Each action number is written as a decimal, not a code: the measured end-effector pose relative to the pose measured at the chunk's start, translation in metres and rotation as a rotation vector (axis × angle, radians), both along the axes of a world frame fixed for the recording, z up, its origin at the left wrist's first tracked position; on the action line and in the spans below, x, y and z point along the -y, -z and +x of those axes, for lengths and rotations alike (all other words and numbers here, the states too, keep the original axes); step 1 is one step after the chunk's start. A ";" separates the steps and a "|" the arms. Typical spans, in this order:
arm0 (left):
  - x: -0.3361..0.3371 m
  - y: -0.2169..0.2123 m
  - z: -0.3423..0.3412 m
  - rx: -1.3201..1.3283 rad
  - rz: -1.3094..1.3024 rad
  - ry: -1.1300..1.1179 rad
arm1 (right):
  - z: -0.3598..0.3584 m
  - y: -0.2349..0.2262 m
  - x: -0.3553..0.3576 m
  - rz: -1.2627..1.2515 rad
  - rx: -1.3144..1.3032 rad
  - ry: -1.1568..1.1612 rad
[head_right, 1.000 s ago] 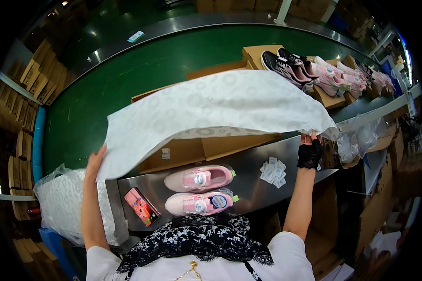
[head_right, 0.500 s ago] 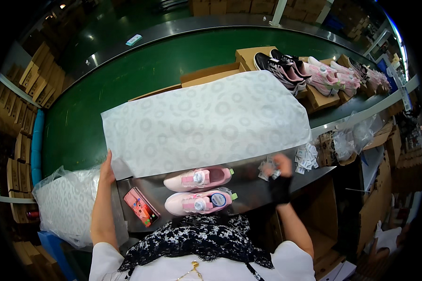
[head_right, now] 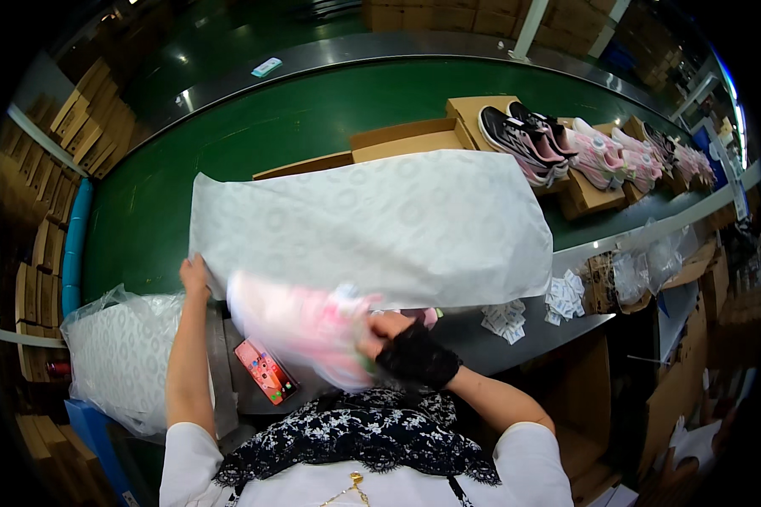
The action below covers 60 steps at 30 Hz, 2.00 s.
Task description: The person packs shoes by placing them into boxes with tissue paper, closing the boxes, and moving them aside.
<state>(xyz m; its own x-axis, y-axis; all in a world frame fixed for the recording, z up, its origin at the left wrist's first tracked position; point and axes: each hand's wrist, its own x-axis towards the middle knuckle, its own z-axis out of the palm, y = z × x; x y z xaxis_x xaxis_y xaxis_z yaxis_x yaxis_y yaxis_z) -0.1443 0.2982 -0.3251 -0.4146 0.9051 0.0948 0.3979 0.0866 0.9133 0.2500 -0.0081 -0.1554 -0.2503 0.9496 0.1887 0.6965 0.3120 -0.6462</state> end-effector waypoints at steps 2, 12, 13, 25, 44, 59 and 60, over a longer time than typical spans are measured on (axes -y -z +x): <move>-0.003 -0.037 0.056 -0.113 -0.022 0.075 | 0.015 0.020 -0.024 -0.310 -0.860 0.455; 0.058 -0.218 0.141 0.189 0.124 0.635 | -0.039 0.118 -0.176 -0.267 -0.220 0.806; 0.068 -0.224 0.156 0.299 0.090 0.663 | -0.047 0.116 -0.181 -0.319 -0.263 0.767; 0.074 -0.114 0.222 -0.230 0.131 0.829 | 0.048 0.077 -0.100 -0.092 0.610 0.469; 0.179 -0.086 0.234 -0.441 0.240 1.255 | 0.080 0.111 0.060 -0.336 -0.736 0.375; 0.202 -0.170 0.205 0.414 -0.178 0.913 | 0.041 -0.050 -0.030 -0.420 -1.000 0.231; 0.199 -0.172 0.205 0.411 -0.176 0.910 | 0.042 -0.050 -0.032 -0.420 -1.002 0.227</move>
